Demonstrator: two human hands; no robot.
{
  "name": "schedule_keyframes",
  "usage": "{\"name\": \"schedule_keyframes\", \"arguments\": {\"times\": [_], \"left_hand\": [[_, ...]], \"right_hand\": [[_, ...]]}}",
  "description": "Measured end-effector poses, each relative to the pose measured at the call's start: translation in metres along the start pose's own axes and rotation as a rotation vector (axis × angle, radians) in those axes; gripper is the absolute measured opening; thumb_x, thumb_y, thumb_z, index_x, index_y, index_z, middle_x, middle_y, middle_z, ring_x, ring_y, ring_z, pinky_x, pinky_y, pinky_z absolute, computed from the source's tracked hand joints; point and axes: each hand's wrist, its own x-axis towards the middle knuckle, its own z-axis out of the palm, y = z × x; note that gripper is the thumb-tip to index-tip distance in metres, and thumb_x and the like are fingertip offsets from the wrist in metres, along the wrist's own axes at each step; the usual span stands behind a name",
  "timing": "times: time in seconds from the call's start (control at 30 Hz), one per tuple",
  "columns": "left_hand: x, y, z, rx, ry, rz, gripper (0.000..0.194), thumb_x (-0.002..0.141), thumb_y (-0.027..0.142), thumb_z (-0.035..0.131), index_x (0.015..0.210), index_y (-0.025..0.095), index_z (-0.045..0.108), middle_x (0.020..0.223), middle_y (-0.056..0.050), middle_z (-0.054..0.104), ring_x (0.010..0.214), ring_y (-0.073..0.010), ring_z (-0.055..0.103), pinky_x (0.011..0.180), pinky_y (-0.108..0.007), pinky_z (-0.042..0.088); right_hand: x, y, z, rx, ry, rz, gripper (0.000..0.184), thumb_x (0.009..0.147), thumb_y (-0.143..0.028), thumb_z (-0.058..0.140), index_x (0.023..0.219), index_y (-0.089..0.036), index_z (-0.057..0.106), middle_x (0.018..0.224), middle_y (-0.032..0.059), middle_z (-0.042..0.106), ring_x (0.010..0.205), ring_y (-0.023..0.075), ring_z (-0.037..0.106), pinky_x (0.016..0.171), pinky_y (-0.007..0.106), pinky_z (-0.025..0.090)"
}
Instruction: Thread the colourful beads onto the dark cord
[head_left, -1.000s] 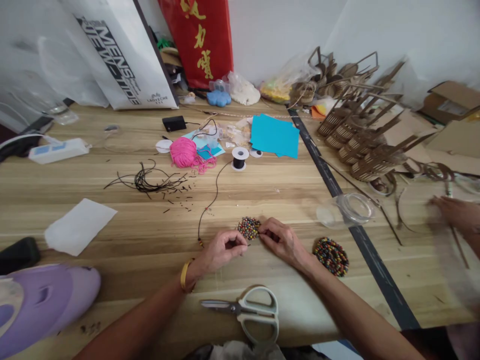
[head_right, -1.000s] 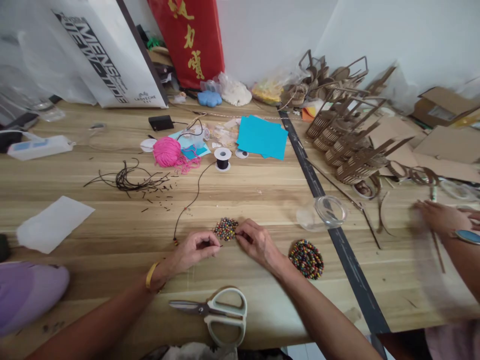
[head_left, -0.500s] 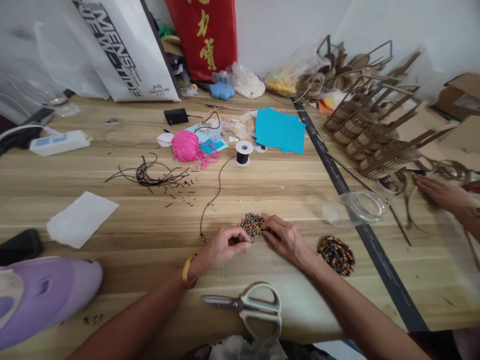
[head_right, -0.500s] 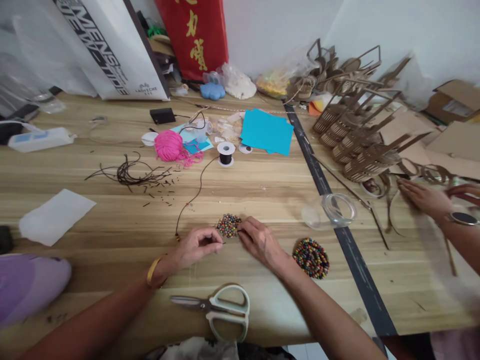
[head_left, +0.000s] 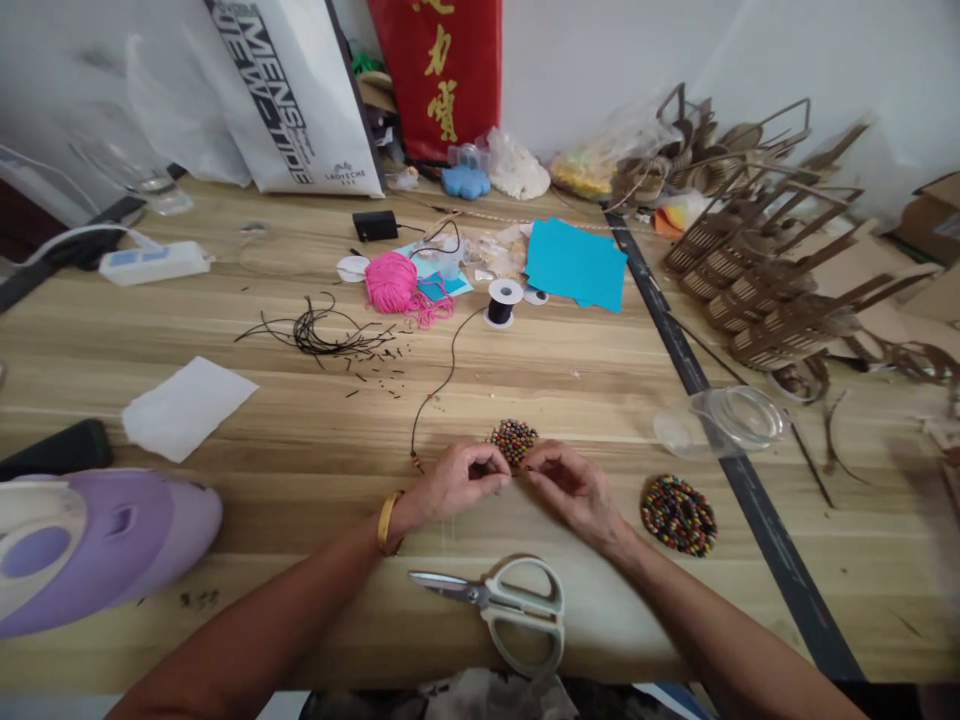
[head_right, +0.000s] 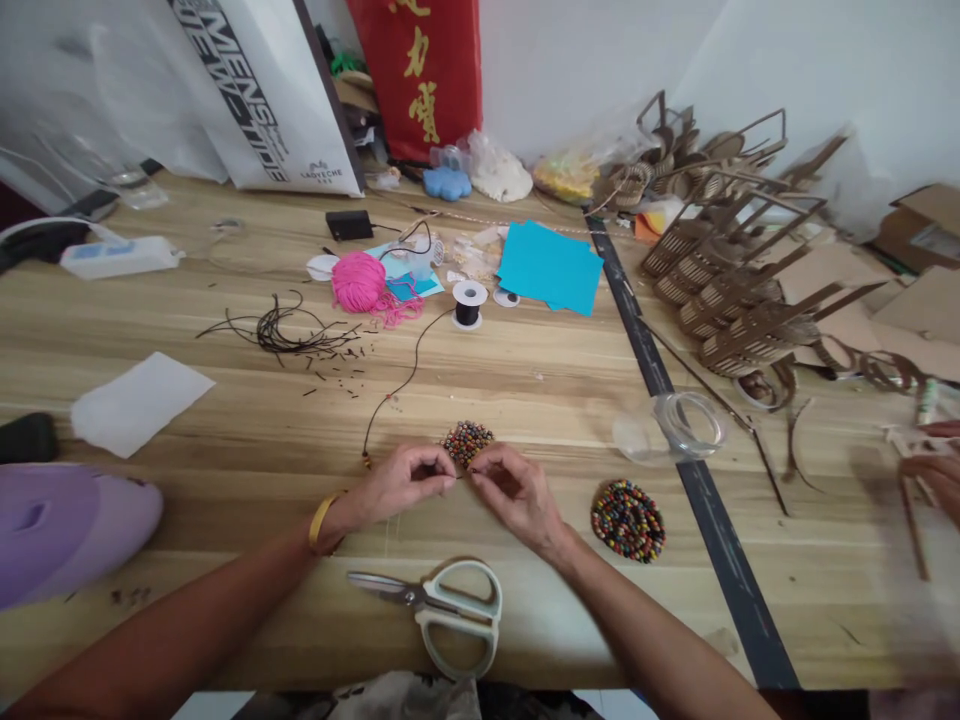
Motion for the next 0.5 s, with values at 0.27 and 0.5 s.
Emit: {"name": "schedule_keyframes", "arguments": {"times": [0.27, 0.5], "left_hand": [[0.0003, 0.0018, -0.0008, 0.017, 0.008, -0.014, 0.009, 0.079, 0.019, 0.06, 0.08, 0.012, 0.065, 0.072, -0.001, 0.061, 0.066, -0.0101, 0.052, 0.063, -0.02, 0.04], [0.0008, 0.0033, -0.0014, -0.017, 0.014, -0.013, 0.009, 0.078, 0.018, 0.059, 0.077, 0.011, 0.065, 0.07, -0.001, 0.06, 0.064, -0.01, 0.051, 0.063, -0.02, 0.04]], "right_hand": [[0.0017, -0.0004, 0.0015, 0.139, -0.021, 0.092, 0.01, 0.084, -0.028, 0.062, 0.089, -0.019, 0.061, 0.084, 0.0053, 0.061, 0.077, 0.0159, 0.057, 0.065, 0.026, 0.048], [0.0029, 0.0008, 0.004, -0.068, 0.035, -0.137, 0.007, 0.086, -0.018, 0.058, 0.092, -0.02, 0.061, 0.084, 0.0063, 0.062, 0.081, 0.018, 0.058, 0.073, 0.032, 0.048]]}}
